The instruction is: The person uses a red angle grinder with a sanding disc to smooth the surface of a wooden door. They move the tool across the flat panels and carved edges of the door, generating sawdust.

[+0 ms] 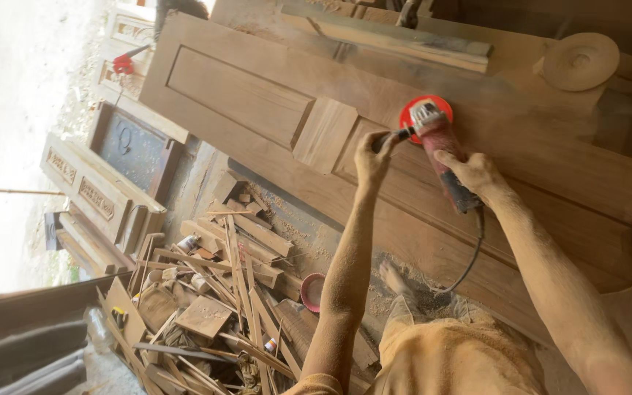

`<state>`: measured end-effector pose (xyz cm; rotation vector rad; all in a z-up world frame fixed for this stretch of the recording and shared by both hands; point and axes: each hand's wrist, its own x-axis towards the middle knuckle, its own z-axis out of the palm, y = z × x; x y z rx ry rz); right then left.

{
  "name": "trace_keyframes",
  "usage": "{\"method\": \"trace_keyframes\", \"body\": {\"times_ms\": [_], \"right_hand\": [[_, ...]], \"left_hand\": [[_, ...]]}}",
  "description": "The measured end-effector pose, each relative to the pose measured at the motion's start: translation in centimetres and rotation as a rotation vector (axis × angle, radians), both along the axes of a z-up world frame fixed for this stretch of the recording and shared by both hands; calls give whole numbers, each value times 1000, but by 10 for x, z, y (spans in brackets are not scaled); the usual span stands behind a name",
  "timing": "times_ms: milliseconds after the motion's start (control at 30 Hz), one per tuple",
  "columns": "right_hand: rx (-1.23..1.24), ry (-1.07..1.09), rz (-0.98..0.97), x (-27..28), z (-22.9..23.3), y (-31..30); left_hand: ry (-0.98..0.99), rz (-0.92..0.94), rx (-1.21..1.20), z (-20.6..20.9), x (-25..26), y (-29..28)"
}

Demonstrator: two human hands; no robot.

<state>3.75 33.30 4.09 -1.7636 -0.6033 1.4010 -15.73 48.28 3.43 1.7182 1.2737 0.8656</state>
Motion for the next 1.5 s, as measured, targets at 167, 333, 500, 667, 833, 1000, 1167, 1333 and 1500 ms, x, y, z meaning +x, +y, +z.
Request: {"method": "trace_keyframes", "body": {"times_ms": [167,333,500,667,833,1000,1167,1333,1500], "right_hand": [[-101,102,-190,29,-8,-84],[-173,163,-463,40,-1,-181],[-259,166,-686,43,3,-250],[-301,129,-806,53,-2,-307],[-317,101,-945,67,-11,-345],[-294,114,-944,70,-17,-324],[-278,160,-655,72,-24,-231],[-207,97,-343,53,-24,-124],[-158,-10,-203,48,-25,-95]], "left_hand": [[-40,-210,50,-23,63,-58],[22,-355,-43,-12,114,-138],[62,-533,-199,-6,150,-193],[39,-679,-136,-31,197,-235],[57,-894,-131,-66,257,-268],[149,-930,-196,-62,257,-243],[-32,-719,-24,-32,194,-147],[-6,-374,-103,-25,114,-70],[33,-266,-10,-34,86,-61]]}}
